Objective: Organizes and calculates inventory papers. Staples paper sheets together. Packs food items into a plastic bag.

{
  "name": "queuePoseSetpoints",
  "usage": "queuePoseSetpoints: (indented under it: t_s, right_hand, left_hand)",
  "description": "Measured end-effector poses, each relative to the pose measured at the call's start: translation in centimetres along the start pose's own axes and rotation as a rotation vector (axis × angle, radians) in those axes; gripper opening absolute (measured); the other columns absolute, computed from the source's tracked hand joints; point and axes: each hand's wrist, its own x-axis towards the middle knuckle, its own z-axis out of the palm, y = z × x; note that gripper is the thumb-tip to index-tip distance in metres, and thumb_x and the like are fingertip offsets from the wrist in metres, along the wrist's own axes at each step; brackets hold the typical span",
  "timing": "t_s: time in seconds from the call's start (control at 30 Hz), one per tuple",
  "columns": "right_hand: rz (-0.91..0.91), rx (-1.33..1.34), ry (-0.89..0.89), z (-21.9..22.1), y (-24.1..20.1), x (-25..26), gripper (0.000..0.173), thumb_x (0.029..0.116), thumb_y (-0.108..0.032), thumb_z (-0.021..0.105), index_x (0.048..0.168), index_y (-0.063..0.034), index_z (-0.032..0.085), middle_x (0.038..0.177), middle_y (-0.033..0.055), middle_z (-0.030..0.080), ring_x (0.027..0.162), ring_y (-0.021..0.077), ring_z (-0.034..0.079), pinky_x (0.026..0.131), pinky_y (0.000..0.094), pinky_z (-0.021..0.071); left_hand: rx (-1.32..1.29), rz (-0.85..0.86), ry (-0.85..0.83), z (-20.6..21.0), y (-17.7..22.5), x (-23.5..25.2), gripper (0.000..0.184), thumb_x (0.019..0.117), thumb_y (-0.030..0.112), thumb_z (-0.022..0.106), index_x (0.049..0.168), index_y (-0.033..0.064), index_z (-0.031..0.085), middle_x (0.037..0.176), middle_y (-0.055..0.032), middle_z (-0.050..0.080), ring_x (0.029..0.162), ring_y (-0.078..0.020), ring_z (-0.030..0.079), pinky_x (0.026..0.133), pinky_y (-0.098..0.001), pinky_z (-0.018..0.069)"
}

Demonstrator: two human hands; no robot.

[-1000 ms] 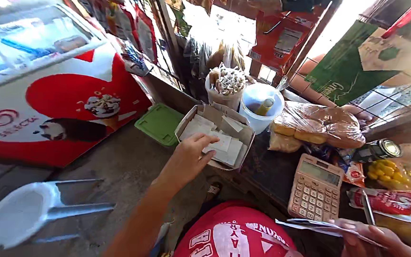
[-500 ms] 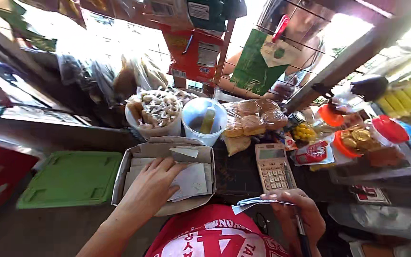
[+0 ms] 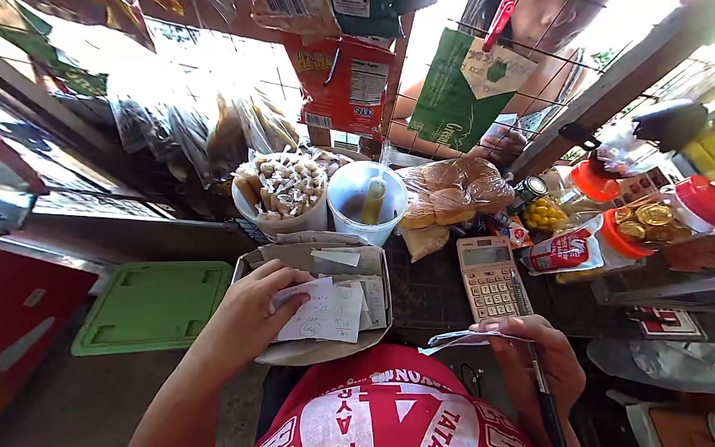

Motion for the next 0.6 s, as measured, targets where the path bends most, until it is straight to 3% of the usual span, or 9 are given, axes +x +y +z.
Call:
queuePoseSetpoints:
  t_s: [0.27, 0.4, 0.53, 0.6]
  right_hand:
    - [0.007, -0.016, -0.007, 0.0, 0.0, -0.2, 0.033, 0.0986, -0.016, 0.069, 0.130, -0.0264, 0.066, 0.112, -0.0104, 0.072, 0.097, 0.0061, 0.073, 0.084, 0.0212, 0.0626]
    - [0.001, -0.019, -0.010, 0.0, 0.1, -0.2, 0.032, 0.0991, -0.016, 0.068, 0.130, -0.0263, 0.065, 0.113, -0.0110, 0.071, 0.098, 0.0052, 0.072, 0.086, 0.0203, 0.0618]
    - [0.002, -0.019, -0.009, -0.1, 0.2, -0.3, 0.032, 0.0991, -0.016, 0.068, 0.129, -0.0261, 0.066, 0.113, -0.0105, 0.072, 0.098, 0.0057, 0.072, 0.085, 0.0203, 0.0619]
    - [0.004, -0.022, -0.009, 0.0, 0.3, -0.4, 0.033, 0.0989, -0.016, 0.069, 0.130, -0.0271, 0.066, 0.113, -0.0112, 0.071, 0.098, 0.0051, 0.072, 0.085, 0.0199, 0.0617]
  left_hand:
    - [-0.056, -0.030, 0.003, -0.4, -0.3, -0.6, 0.021, 0.0960, 0.029, 0.063, 0.101, 0.0126, 0.075, 0.098, 0.0043, 0.073, 0.094, 0.0025, 0.066, 0.087, -0.0192, 0.0536]
    - [-0.108, -0.037, 0.040, -0.8, -0.5, -1.0, 0.020, 0.0948, 0.031, 0.065, 0.101, 0.0156, 0.076, 0.127, -0.0006, 0.070, 0.120, -0.0065, 0.063, 0.101, -0.0286, 0.0521]
    - [-0.168, -0.107, 0.112, -1.6, -0.2, -1.5, 0.026, 0.0931, 0.039, 0.070, 0.099, 0.0143, 0.076, 0.118, 0.0038, 0.072, 0.108, -0.0015, 0.067, 0.093, -0.0219, 0.0557]
    - [-0.167, -0.069, 0.037, -1.6, -0.1, -1.4, 0.028, 0.0935, 0.040, 0.070, 0.099, 0.0137, 0.077, 0.118, 0.0024, 0.073, 0.111, -0.0042, 0.066, 0.097, -0.0265, 0.0547]
